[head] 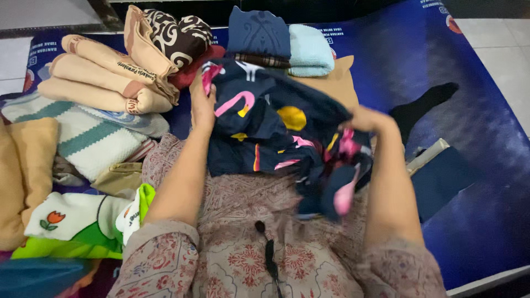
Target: The person sits on the floor and folds several pieces of bedding, including a plaid sheet, a blue sheet, a patterned sheet, and a peach-colored sheet. They smooth and fold each item by hand, stacking them neatly on a cardboard sheet.
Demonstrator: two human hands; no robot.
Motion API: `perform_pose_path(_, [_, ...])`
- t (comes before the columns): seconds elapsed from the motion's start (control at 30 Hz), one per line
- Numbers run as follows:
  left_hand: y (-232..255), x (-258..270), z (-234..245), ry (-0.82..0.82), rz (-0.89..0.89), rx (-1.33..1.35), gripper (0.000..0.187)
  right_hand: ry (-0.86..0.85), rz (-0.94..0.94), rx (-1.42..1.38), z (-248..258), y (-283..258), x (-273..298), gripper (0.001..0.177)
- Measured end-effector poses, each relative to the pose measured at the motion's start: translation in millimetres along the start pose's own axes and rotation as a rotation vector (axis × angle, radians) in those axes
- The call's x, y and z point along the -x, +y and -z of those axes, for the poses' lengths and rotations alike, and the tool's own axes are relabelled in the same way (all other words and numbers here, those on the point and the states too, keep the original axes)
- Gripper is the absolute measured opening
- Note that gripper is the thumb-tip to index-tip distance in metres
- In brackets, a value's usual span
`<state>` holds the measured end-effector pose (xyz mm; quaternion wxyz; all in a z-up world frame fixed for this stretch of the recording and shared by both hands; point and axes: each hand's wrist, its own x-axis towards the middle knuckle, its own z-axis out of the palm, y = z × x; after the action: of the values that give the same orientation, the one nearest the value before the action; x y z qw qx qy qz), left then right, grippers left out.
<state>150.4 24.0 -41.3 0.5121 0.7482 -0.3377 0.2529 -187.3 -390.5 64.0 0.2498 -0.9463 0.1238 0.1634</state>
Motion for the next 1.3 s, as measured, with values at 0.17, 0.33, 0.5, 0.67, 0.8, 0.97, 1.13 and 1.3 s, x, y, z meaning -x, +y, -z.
perform_pose_path(0.17, [11.1, -17.2, 4.7, -0.163, 0.644, -0.045, 0.05, 0.541, -0.399, 0.278, 38.3, -69.2, -35.3, 0.049])
perform_pose_path(0.33, [42.5, -20.1, 31.4, -0.1, 0.389, -0.077, 0.064, 0.881, -0.019, 0.197, -10.0, -109.0, -46.6, 0.055])
perform_pose_path(0.5, [110.2, -25.8, 55.5, -0.515, -0.037, 0.039, 0.065, 0.336, 0.219, 0.205, -85.3, -150.2, -24.4, 0.099])
perform_pose_path(0.67, [165.2, -18.7, 45.8, -1.443, -0.038, -0.434, 0.092, 0.299, 0.326, 0.336, -121.5, -159.7, 10.2, 0.106])
perform_pose_path(0.8, [145.7, 6.0, 41.6, -1.591, -0.082, -0.646, 0.119, 0.407, 0.397, 0.257, -123.0, -123.3, 20.6, 0.095])
perform_pose_path(0.97, [88.5, 29.1, 39.2, -1.329, -0.161, -0.606, 0.099, 0.521, 0.157, 0.396, -118.2, -80.2, 32.4, 0.097])
perform_pose_path(1.13, [63.9, 15.7, 43.7, -1.247, 0.114, -0.353, 0.057, 0.507, 0.063, 0.206, -93.0, -99.4, 44.5, 0.095])
perform_pose_path(1.3, [56.6, -0.9, 63.7, -0.318, 0.248, -0.363, 0.048, 0.569, 0.198, 0.226, -96.1, -158.5, 32.2, 0.105])
